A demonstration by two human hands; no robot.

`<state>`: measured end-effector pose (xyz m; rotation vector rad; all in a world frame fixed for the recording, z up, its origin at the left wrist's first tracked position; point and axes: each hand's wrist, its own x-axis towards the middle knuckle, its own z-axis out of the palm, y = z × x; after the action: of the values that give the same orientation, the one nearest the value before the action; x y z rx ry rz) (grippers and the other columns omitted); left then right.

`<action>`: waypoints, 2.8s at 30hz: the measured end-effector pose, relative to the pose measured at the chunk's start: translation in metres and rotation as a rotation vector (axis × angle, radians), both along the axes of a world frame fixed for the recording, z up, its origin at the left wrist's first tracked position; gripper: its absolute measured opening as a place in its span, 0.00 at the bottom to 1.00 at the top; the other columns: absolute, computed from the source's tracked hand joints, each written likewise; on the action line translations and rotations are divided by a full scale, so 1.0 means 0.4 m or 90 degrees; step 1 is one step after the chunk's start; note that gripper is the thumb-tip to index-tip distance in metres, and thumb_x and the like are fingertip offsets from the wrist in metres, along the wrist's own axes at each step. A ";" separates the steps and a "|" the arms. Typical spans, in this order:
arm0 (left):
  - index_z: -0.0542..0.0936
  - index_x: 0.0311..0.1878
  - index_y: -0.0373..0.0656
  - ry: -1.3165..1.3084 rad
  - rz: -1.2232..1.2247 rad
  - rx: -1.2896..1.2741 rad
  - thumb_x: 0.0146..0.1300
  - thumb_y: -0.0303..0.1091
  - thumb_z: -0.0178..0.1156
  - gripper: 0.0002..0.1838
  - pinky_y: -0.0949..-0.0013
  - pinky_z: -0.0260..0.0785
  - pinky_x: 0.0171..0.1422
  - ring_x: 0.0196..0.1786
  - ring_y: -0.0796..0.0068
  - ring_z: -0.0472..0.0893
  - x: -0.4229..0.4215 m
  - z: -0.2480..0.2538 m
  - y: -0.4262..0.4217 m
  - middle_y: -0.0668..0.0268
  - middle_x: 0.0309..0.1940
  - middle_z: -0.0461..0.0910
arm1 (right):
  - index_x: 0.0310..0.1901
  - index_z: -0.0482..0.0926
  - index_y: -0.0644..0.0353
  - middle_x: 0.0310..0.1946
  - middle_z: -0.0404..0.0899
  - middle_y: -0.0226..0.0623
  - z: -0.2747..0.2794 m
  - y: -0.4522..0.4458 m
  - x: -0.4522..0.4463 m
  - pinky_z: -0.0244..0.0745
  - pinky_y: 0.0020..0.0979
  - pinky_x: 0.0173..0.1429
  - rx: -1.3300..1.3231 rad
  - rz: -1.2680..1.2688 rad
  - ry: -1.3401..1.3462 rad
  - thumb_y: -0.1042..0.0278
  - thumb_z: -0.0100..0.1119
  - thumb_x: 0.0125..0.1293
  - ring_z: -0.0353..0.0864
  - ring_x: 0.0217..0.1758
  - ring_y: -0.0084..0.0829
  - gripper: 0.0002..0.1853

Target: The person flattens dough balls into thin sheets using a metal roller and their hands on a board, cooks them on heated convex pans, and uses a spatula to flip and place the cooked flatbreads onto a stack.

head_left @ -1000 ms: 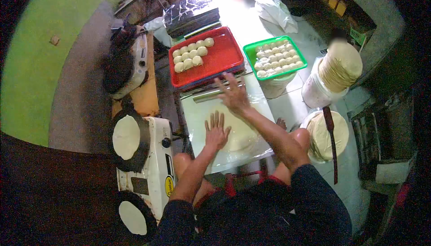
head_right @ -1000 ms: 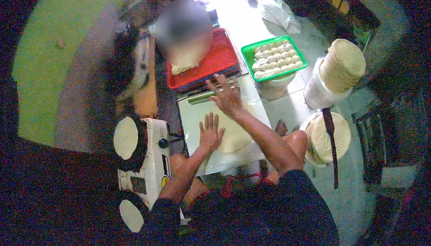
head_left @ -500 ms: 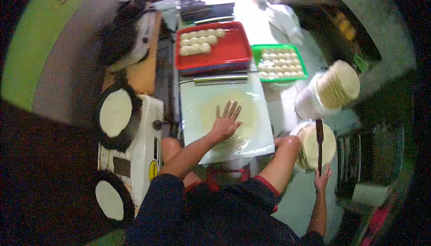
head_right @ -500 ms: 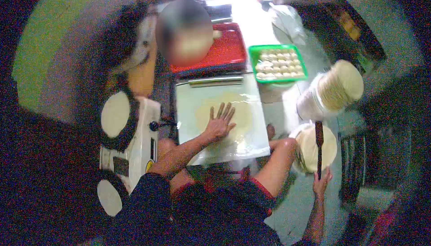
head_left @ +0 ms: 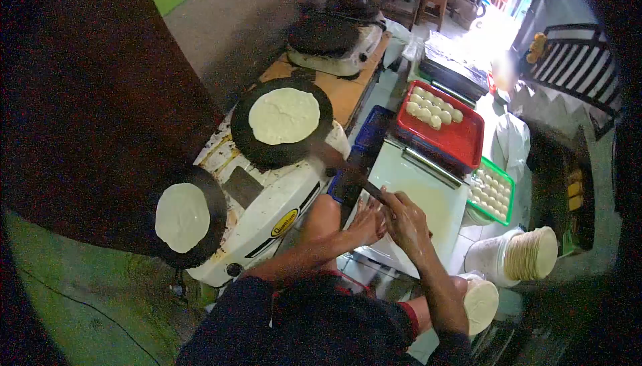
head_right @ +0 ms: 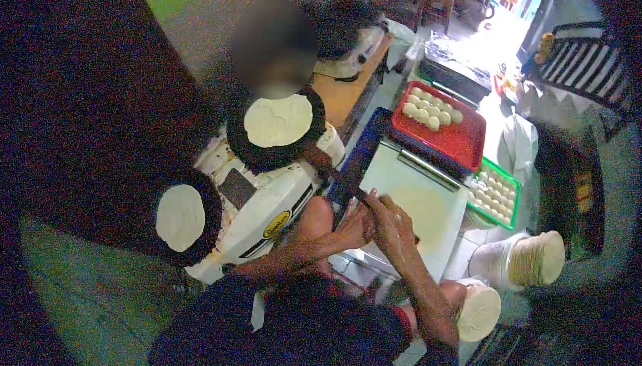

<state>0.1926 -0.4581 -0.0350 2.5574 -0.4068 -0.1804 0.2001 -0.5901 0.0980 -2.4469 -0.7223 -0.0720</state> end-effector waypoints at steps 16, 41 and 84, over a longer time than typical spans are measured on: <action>0.82 0.55 0.38 -0.095 0.382 -0.629 0.56 0.32 0.71 0.22 0.51 0.66 0.71 0.63 0.46 0.74 -0.153 -0.195 0.246 0.49 0.57 0.77 | 0.54 0.82 0.58 0.48 0.84 0.47 -0.176 0.527 0.530 0.76 0.45 0.61 0.120 0.312 0.132 0.67 0.62 0.66 0.83 0.54 0.48 0.15; 0.56 0.80 0.57 0.151 0.064 0.412 0.34 0.61 0.81 0.68 0.21 0.37 0.76 0.84 0.51 0.43 0.512 0.128 0.859 0.66 0.83 0.47 | 0.47 0.83 0.58 0.36 0.80 0.44 0.034 0.060 0.336 0.76 0.47 0.46 -0.123 0.091 -0.050 0.72 0.66 0.61 0.82 0.42 0.51 0.12; 0.80 0.43 0.31 0.593 -0.029 -0.485 0.70 0.39 0.58 0.16 0.62 0.81 0.38 0.34 0.65 0.87 -0.380 0.123 -1.007 0.56 0.31 0.85 | 0.69 0.74 0.51 0.34 0.84 0.31 -0.201 -1.074 -1.015 0.78 0.28 0.34 0.454 -0.821 0.402 0.67 0.55 0.75 0.75 0.24 0.18 0.22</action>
<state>0.0407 -0.8610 0.0144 1.4970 -0.1169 -0.9690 -0.2058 -1.0197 0.0174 -1.6748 1.0209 -0.0324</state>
